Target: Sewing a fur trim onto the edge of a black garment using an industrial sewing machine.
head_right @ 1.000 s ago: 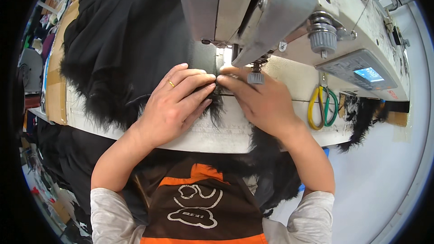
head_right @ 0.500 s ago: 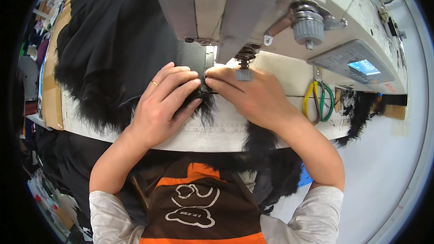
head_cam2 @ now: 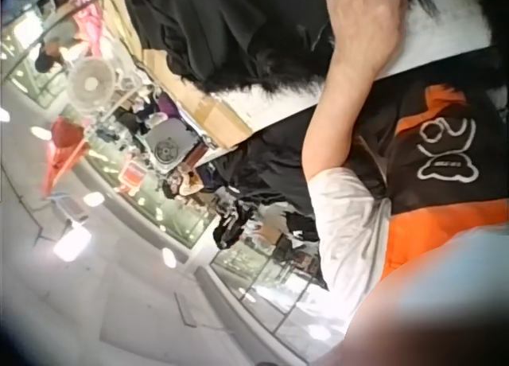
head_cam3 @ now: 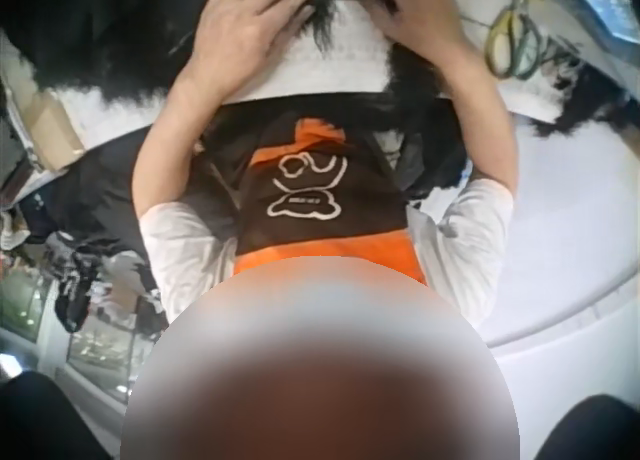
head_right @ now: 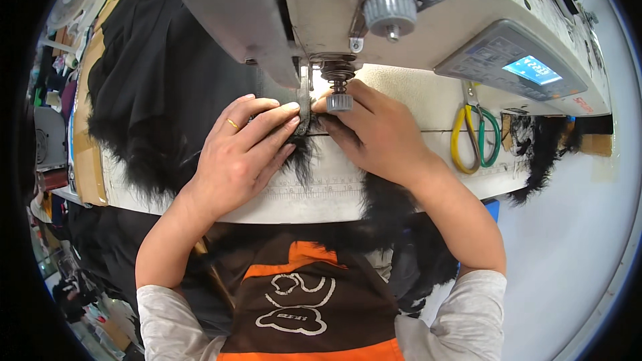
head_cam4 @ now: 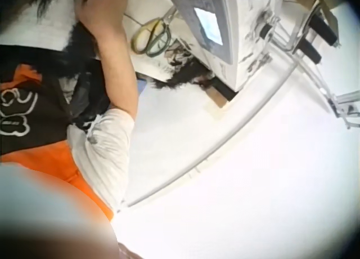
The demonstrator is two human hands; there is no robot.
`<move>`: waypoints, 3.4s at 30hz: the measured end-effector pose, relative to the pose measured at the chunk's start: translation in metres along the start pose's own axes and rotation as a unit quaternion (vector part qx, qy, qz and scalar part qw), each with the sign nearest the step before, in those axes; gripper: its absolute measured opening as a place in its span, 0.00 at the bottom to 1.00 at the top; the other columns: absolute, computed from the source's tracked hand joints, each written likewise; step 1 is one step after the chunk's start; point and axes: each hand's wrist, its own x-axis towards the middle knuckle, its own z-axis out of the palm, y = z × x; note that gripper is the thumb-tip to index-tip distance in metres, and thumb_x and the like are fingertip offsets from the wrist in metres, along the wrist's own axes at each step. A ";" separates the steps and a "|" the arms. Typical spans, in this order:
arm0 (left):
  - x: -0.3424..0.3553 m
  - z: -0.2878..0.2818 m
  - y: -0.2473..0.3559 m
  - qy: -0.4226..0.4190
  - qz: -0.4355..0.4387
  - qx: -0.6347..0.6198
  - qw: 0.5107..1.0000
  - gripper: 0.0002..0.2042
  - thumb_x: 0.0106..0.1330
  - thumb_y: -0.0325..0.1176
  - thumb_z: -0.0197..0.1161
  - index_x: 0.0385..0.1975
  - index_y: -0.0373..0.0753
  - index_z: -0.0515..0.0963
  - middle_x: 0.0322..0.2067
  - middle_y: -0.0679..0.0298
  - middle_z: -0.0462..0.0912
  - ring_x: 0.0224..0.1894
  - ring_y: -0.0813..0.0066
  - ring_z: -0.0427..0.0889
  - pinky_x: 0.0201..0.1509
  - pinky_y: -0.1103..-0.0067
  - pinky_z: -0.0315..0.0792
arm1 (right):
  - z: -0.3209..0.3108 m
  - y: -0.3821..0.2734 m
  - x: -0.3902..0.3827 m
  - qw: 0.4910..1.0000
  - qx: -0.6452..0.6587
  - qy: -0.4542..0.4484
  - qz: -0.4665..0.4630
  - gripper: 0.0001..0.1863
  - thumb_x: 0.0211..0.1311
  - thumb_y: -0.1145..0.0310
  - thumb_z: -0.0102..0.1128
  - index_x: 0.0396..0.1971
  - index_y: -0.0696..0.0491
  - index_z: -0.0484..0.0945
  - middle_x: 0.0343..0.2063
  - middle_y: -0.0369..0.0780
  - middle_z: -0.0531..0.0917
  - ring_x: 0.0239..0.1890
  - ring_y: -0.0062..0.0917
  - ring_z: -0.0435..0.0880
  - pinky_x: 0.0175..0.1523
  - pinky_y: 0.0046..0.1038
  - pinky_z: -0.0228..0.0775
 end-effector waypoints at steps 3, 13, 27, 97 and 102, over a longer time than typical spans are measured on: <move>-0.001 0.000 -0.001 -0.003 0.002 0.003 1.000 0.17 0.56 0.27 0.71 0.46 0.31 0.83 0.51 0.60 0.82 0.53 0.58 0.78 0.60 0.63 0.74 | -0.003 0.001 -0.005 0.998 -0.048 -0.048 -0.009 0.15 0.54 0.72 0.70 0.43 0.49 0.84 0.34 0.39 0.79 0.33 0.34 0.81 0.34 0.35 0.75; -0.001 0.001 0.001 -0.016 -0.014 0.007 1.000 0.18 0.57 0.27 0.72 0.48 0.33 0.83 0.52 0.59 0.82 0.55 0.58 0.78 0.65 0.59 0.72 | -0.006 -0.008 0.000 0.994 -0.070 -0.073 -0.040 0.18 0.53 0.72 0.65 0.47 0.49 0.83 0.45 0.37 0.83 0.42 0.32 0.83 0.44 0.33 0.78; 0.013 0.001 -0.022 -0.035 -0.016 0.025 0.999 0.17 0.63 0.29 0.65 0.52 0.34 0.80 0.47 0.61 0.78 0.55 0.58 0.77 0.68 0.59 0.70 | -0.006 0.007 0.006 0.983 -0.133 -0.123 -0.042 0.17 0.57 0.71 0.59 0.47 0.47 0.85 0.48 0.39 0.82 0.48 0.37 0.81 0.49 0.39 0.76; 0.012 0.002 -0.030 0.070 0.022 -0.075 0.995 0.11 0.56 0.27 0.73 0.37 0.37 0.79 0.39 0.60 0.80 0.44 0.56 0.79 0.50 0.67 0.76 | -0.009 -0.010 0.005 0.995 -0.074 -0.047 0.045 0.15 0.62 0.70 0.66 0.50 0.50 0.82 0.40 0.41 0.81 0.44 0.40 0.81 0.47 0.39 0.77; 0.027 0.002 -0.016 0.063 -0.012 -0.032 0.997 0.16 0.49 0.24 0.74 0.38 0.39 0.79 0.39 0.61 0.79 0.46 0.57 0.79 0.55 0.66 0.72 | -0.018 -0.025 -0.007 0.988 -0.083 -0.009 0.129 0.14 0.64 0.67 0.65 0.50 0.46 0.84 0.36 0.42 0.84 0.38 0.42 0.84 0.41 0.38 0.78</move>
